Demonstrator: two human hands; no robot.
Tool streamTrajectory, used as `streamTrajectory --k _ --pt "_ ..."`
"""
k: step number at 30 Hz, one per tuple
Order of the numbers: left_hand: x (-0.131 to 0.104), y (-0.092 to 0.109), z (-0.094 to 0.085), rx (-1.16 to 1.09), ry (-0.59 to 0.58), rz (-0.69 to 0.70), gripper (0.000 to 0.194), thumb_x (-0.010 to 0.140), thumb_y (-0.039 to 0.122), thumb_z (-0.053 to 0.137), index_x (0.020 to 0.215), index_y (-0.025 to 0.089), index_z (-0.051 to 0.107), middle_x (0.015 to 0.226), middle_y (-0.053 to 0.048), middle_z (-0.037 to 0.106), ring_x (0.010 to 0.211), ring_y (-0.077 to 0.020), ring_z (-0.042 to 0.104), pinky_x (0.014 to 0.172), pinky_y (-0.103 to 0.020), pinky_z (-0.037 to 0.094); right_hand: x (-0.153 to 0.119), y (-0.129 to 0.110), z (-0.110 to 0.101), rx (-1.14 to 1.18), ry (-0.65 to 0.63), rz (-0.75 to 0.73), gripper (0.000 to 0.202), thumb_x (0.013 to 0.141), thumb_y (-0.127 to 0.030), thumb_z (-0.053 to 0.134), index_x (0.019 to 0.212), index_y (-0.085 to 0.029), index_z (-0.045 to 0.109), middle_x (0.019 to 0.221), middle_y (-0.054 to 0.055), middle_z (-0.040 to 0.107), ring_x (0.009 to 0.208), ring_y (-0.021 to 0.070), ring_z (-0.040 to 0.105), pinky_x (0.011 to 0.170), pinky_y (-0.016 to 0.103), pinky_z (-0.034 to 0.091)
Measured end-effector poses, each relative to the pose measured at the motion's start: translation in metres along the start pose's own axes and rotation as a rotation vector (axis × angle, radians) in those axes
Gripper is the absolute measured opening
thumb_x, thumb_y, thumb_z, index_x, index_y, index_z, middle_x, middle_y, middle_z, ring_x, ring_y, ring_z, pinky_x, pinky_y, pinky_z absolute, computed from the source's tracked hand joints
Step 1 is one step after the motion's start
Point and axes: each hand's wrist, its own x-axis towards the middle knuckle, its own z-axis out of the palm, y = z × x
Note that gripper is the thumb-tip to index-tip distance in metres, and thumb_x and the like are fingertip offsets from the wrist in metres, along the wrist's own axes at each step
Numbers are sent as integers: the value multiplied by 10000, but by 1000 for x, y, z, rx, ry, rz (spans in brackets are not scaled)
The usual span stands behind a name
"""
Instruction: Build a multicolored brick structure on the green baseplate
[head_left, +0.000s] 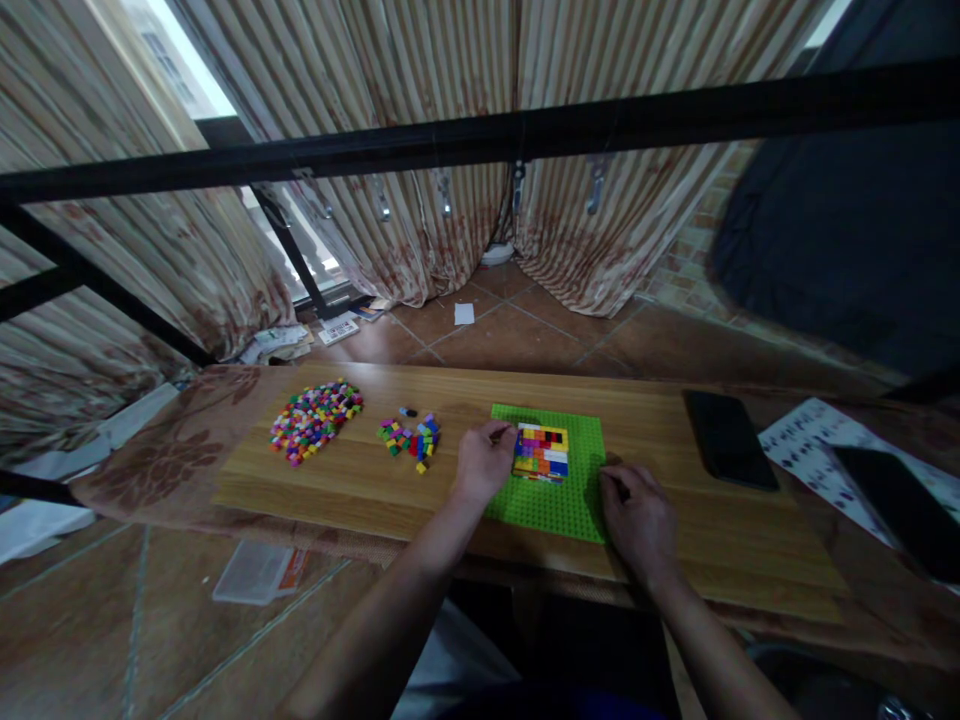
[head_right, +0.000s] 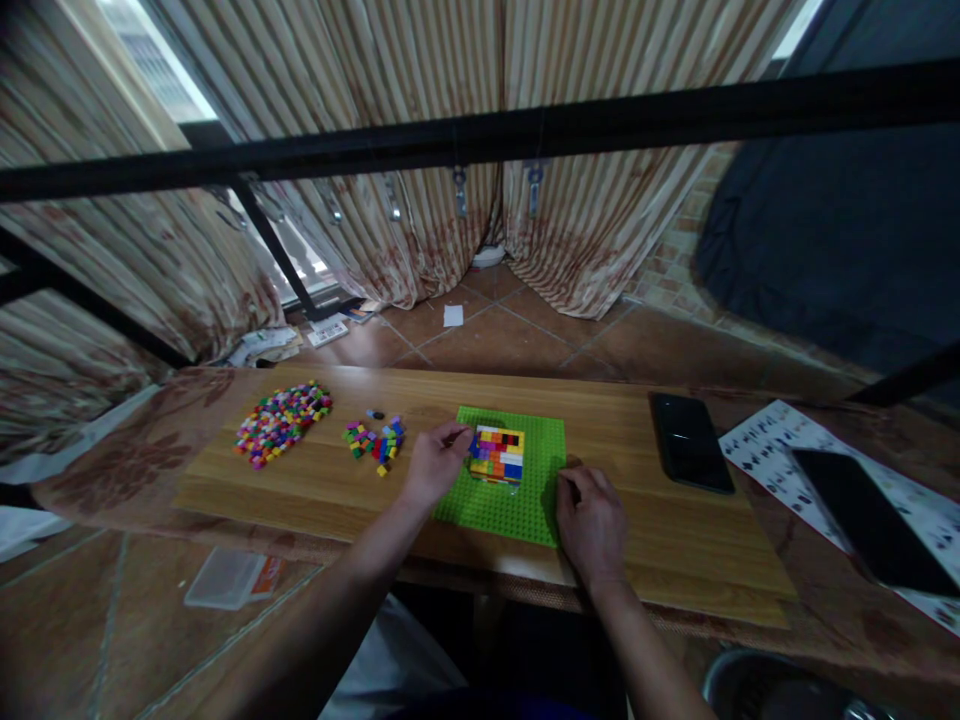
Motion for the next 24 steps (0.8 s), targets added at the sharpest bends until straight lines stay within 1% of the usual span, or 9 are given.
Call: streamTrajectory --k 3,6,10,12,16,20,24 --pt "-5 -1 -3 -46 -37 -4 150 811 174 585 869 158 723 810 -26 733 715 -137 657 665 -228 501 0 -1 -1 -8 -1 -8 283 895 -389 461 848 -201 669 878 72 656 773 192 606 704 306 456" --pt "-9 2 -5 -95 -85 -7 186 741 84 624 883 162 715 853 -17 740 748 -130 671 708 -222 517 0 0 0 -10 1 -8 293 897 -397 457 854 -200 669 892 78 657 780 197 607 708 314 459" --pt "-9 8 -4 -59 -74 -23 237 712 12 605 867 162 703 859 -19 741 762 -129 680 738 -226 529 0 1 0 -1 -2 -9 290 897 -398 457 854 -199 665 890 79 657 777 201 609 709 321 465" --pt "-8 10 -3 -17 -43 -17 235 718 7 594 861 163 697 855 -24 740 771 -131 684 752 -229 531 1 0 -1 2 -7 -13 290 898 -397 457 851 -200 664 894 81 659 781 202 610 715 322 466" --pt "-6 13 2 87 14 37 233 743 23 576 884 169 690 857 -38 739 788 -144 688 765 -245 529 0 -2 -2 -8 -9 10 294 898 -401 461 849 -198 668 915 84 660 782 201 610 717 321 463" --pt "-6 14 4 165 16 78 239 753 30 570 895 180 691 881 -39 740 807 -146 688 781 -246 521 0 -2 -2 1 -16 18 284 896 -394 466 853 -199 668 911 76 657 791 198 613 720 315 463" --pt "-7 15 1 199 -5 94 194 755 59 595 861 185 698 865 -35 738 787 -148 681 770 -250 516 0 -1 -1 4 -7 20 288 893 -399 467 852 -199 670 911 76 658 788 198 614 723 318 465"
